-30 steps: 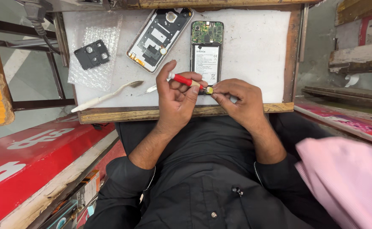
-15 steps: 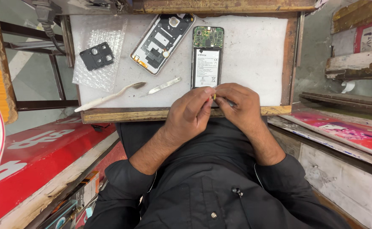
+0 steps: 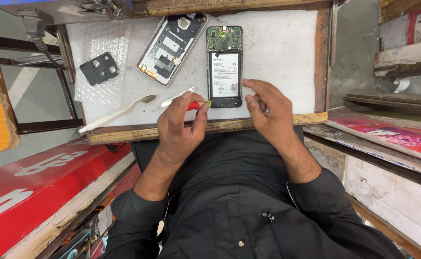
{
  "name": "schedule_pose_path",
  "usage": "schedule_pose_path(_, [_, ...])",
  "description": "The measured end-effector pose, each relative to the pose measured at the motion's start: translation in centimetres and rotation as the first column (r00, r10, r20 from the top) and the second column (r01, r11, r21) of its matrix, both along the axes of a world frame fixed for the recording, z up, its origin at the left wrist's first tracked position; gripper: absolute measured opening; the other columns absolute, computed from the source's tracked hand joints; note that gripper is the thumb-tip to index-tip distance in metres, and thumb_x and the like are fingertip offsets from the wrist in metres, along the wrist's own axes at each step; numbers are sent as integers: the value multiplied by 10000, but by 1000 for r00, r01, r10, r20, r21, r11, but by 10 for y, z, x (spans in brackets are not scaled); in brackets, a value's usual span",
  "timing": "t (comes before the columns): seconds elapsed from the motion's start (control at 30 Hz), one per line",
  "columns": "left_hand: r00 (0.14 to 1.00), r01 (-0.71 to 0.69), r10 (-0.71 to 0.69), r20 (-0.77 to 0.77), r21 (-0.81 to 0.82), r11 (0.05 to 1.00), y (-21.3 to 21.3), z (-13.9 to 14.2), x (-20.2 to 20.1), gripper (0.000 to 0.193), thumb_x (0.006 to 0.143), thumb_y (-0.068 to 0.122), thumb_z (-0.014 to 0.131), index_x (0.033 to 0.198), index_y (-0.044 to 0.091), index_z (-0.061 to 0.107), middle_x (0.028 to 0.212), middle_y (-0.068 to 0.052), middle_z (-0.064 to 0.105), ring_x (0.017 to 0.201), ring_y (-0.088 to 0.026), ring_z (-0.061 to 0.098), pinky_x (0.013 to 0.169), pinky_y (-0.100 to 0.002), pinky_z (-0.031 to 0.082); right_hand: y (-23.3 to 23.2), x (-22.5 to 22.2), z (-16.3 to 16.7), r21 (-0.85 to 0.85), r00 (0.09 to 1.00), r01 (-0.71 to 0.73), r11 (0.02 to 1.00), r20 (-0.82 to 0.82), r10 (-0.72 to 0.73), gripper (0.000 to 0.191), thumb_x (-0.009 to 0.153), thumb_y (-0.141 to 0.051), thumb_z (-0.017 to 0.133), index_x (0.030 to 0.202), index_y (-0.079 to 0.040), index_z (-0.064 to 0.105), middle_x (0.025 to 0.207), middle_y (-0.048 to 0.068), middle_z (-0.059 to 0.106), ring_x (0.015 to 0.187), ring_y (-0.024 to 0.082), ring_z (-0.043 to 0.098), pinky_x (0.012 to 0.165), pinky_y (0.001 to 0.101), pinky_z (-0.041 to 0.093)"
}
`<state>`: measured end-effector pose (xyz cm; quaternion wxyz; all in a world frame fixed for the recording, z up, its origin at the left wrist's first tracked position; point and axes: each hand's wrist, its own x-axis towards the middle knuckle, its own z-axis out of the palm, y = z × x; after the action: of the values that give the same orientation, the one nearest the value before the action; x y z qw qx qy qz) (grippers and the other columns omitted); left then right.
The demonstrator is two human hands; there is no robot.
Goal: The person works on a disassembled mobile phone, using a screwdriver to remove and reinsert screws on the motherboard and battery area. They handle the phone's internal components and a camera module, adjusting parts and using tools to secure them.
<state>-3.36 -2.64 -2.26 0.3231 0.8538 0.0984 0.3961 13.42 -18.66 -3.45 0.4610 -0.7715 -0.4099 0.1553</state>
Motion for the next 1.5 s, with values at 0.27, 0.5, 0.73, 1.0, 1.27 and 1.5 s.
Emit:
schedule_pose_path(0.27, [999, -1, 2, -41, 30, 1000, -1, -11, -7, 753, 975, -47, 776, 1528, 125, 295, 1041, -132, 692, 915, -245, 736, 770, -345, 634, -4, 2, -7, 78, 997, -11, 997, -72, 17, 239, 1075, 1, 569, 1290, -17, 672, 1212, 148, 724, 801, 100, 701, 689, 228, 596])
schedule_pose_path(0.5, [997, 0, 2, -80, 28, 1000, -1, -16, -5, 738, 993, -23, 769, 1534, 129, 290, 1042, -113, 694, 939, -228, 736, 789, -338, 634, -3, 2, -9, 62, 998, -27, 998, -62, 31, 237, 1069, 6, 556, 1276, -13, 669, 1216, 153, 723, 815, 105, 715, 670, 224, 604])
schedule_pose_path(0.73, [987, 135, -137, -90, -26, 991, 3, 12, 1, 695, 963, -34, 737, 1497, 200, 358, 1190, -165, 663, 1025, -306, 705, 846, -402, 617, 2, 0, -3, -24, 1000, -22, 999, -22, 21, 265, 1022, 20, 580, 1246, -50, 704, 1153, 130, 750, 770, 109, 713, 637, 232, 586])
schedule_pose_path(1.0, [954, 227, -218, -205, 20, 974, 13, 39, 6, 630, 805, -94, 713, 1366, 127, 528, 1255, -225, 642, 1233, -474, 559, 1008, -542, 512, 8, 0, 3, -44, 993, -61, 997, 103, 65, 246, 1031, 3, 605, 1239, -74, 711, 1182, 110, 760, 868, 166, 747, 686, 263, 600])
schedule_pose_path(1.27, [950, 146, -156, -270, -57, 988, 13, 33, 7, 452, 939, -25, 719, 1354, 131, 628, 1181, -117, 657, 1240, -370, 600, 1112, -519, 503, 6, 0, 3, -28, 994, -61, 998, 87, 63, 297, 995, 10, 592, 1254, -73, 710, 1206, 118, 754, 903, 186, 751, 739, 282, 611])
schedule_pose_path(1.5, [957, 91, -78, -280, 31, 995, 10, 38, 8, 475, 906, 66, 780, 1349, 124, 619, 1255, -186, 634, 1252, -451, 561, 1078, -539, 457, 8, 1, 7, -55, 997, -51, 997, 56, 54, 275, 993, 1, 615, 1236, -75, 718, 1186, 110, 758, 840, 170, 736, 688, 277, 590])
